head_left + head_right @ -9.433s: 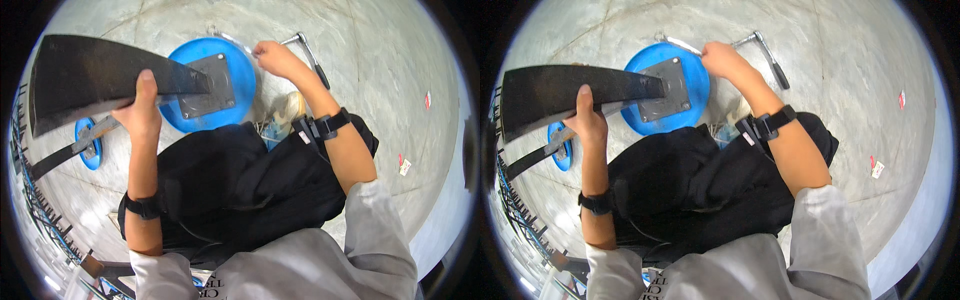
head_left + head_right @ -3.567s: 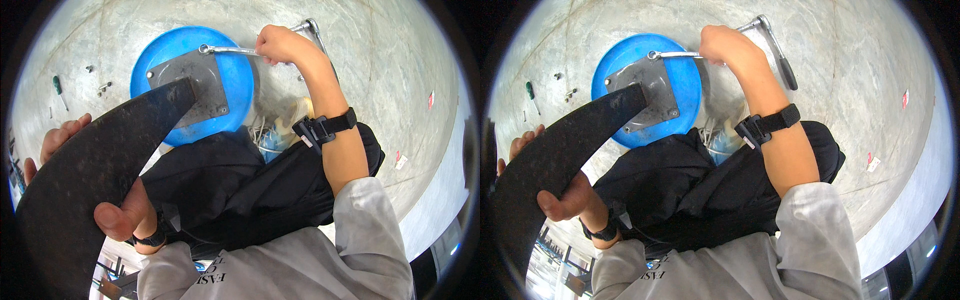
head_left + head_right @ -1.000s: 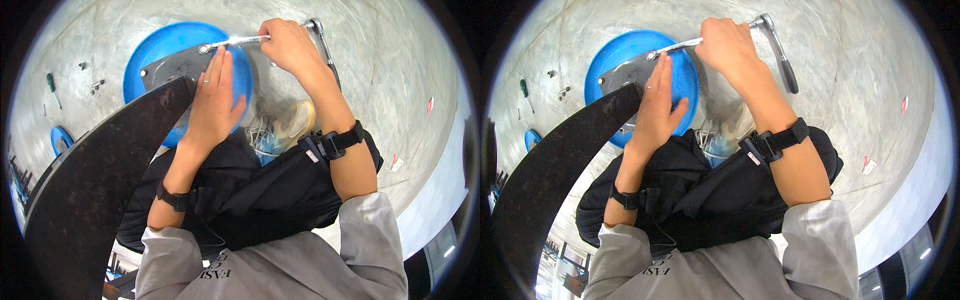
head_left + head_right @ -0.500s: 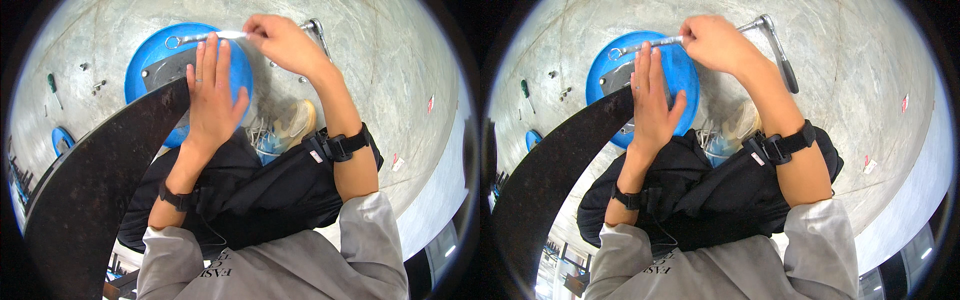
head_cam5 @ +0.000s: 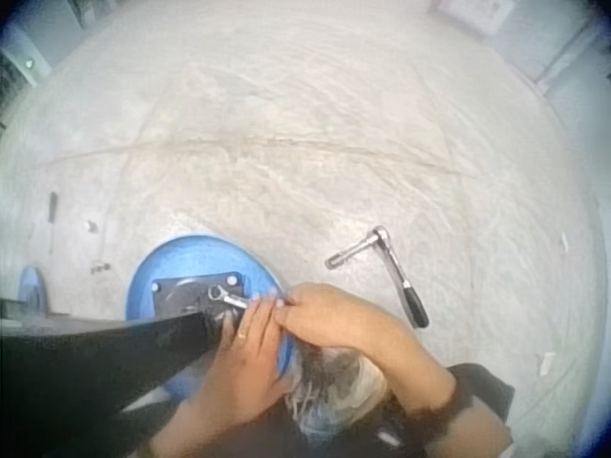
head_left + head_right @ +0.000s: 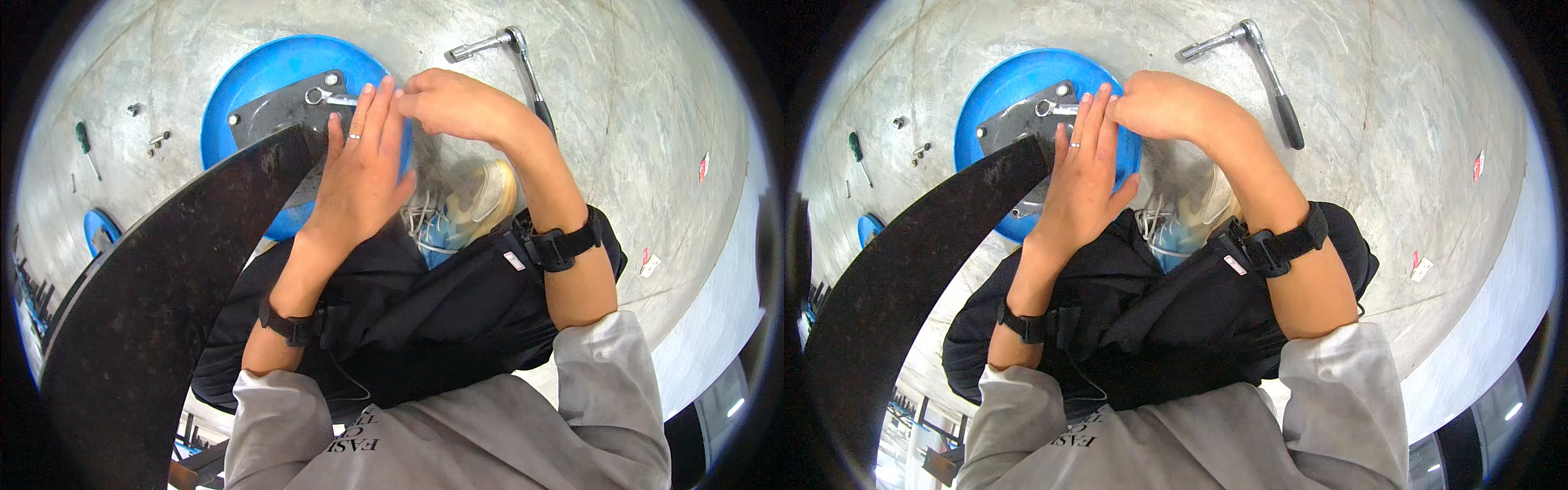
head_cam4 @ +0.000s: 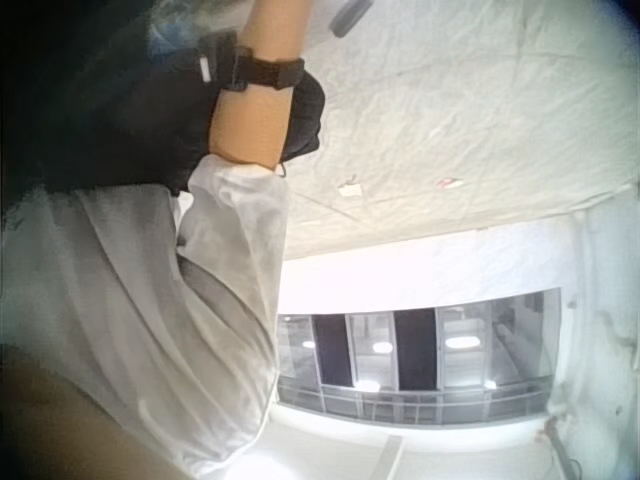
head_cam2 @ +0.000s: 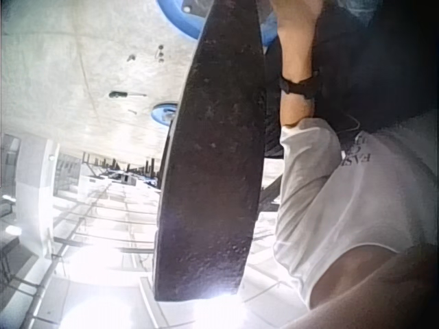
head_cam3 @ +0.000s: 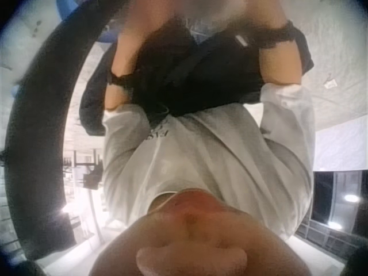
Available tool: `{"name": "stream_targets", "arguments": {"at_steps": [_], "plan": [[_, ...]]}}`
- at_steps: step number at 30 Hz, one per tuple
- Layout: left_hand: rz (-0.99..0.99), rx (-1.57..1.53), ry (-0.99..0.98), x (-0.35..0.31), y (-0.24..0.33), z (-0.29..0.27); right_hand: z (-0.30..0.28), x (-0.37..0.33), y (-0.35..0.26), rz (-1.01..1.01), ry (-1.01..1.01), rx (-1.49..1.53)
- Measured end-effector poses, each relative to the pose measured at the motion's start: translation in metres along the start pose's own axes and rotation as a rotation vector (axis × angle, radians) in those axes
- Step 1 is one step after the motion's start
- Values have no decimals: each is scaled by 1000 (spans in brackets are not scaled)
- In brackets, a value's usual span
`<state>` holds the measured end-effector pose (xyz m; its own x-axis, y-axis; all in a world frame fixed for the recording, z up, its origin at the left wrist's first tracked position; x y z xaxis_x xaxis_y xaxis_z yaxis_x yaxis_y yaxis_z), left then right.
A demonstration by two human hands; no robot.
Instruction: The person bolts a vertical metal post onto a blue circular base using a wrench and a socket wrench, inserting and tightening several bolts.
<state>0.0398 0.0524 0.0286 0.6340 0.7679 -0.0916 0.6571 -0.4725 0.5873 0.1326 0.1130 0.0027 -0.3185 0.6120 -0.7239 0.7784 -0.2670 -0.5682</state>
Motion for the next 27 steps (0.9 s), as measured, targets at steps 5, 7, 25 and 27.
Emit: {"name": "stream_targets", "arguments": {"at_steps": [5,7,25,27], "plan": [[-15,18,-19,0,-1,2,-12,-2,7,26,130,-138],[-63,-16,-27,0,-4,4,-9,-2,9,71,107,-148],[-84,-132,80,4,-19,8,-39,6,5,-110,739,-438],[-74,-116,135,5,-17,-2,-43,2,-6,-254,849,-480]]}}
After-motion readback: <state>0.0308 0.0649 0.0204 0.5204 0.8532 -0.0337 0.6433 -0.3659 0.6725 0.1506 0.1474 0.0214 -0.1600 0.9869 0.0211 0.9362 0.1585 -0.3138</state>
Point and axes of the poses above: each hand's wrist, its own x-axis towards the middle knuckle, its own z-axis out of the palm, y = z × x, the point moved 7 cm from there along x, towards the middle knuckle, and after that the axes turned 7 degrees about z, right-handed, at the moved point
